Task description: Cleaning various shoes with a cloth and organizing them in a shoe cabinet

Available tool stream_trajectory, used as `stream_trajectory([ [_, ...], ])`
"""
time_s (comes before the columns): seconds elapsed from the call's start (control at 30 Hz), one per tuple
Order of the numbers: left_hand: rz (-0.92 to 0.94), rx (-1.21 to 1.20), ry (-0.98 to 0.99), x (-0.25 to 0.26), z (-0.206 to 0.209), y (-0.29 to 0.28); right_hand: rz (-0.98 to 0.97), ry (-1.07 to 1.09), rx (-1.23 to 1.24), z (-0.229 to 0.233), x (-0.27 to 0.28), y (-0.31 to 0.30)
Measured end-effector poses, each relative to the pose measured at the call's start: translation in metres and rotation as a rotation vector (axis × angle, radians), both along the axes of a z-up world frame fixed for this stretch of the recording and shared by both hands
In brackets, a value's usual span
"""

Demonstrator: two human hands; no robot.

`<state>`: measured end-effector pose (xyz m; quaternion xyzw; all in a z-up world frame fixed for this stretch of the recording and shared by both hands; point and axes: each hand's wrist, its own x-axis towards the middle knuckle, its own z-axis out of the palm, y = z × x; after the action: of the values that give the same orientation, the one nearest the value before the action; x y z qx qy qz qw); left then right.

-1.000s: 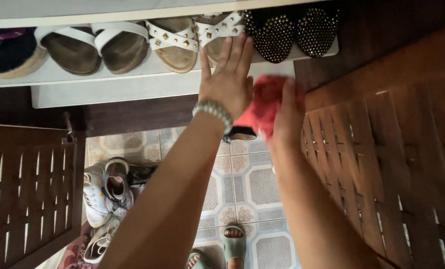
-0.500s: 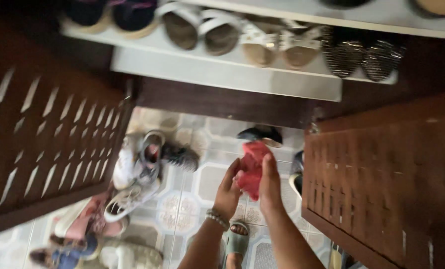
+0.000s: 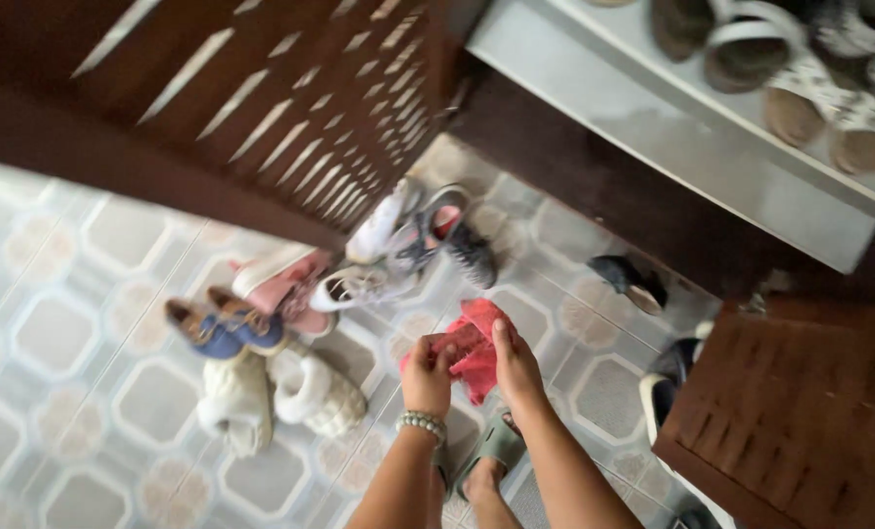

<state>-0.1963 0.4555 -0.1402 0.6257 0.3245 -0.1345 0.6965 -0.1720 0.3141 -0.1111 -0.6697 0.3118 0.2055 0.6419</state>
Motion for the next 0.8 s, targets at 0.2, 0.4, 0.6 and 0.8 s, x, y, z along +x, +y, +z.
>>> stream_trajectory([
  [0.2, -0.018, 0.433, 0.047, -0.025, 0.01, 0.049, -0.048, 0.044, 0.27, -0.007, -0.016, 0.057],
  [0.4, -0.02, 0.128, 0.007, -0.029, 0.003, 0.075, -0.085, 0.107, 0.45, -0.004, -0.012, 0.084],
  [0.6, -0.037, -0.016, -0.008, -0.018, -0.033, 0.088, -0.218, 0.022, 0.529, -0.043, 0.004, 0.089],
  [0.8, -0.169, 0.282, -0.074, 0.004, -0.12, 0.072, -0.298, -0.093, 0.45, -0.091, 0.006, 0.06],
])
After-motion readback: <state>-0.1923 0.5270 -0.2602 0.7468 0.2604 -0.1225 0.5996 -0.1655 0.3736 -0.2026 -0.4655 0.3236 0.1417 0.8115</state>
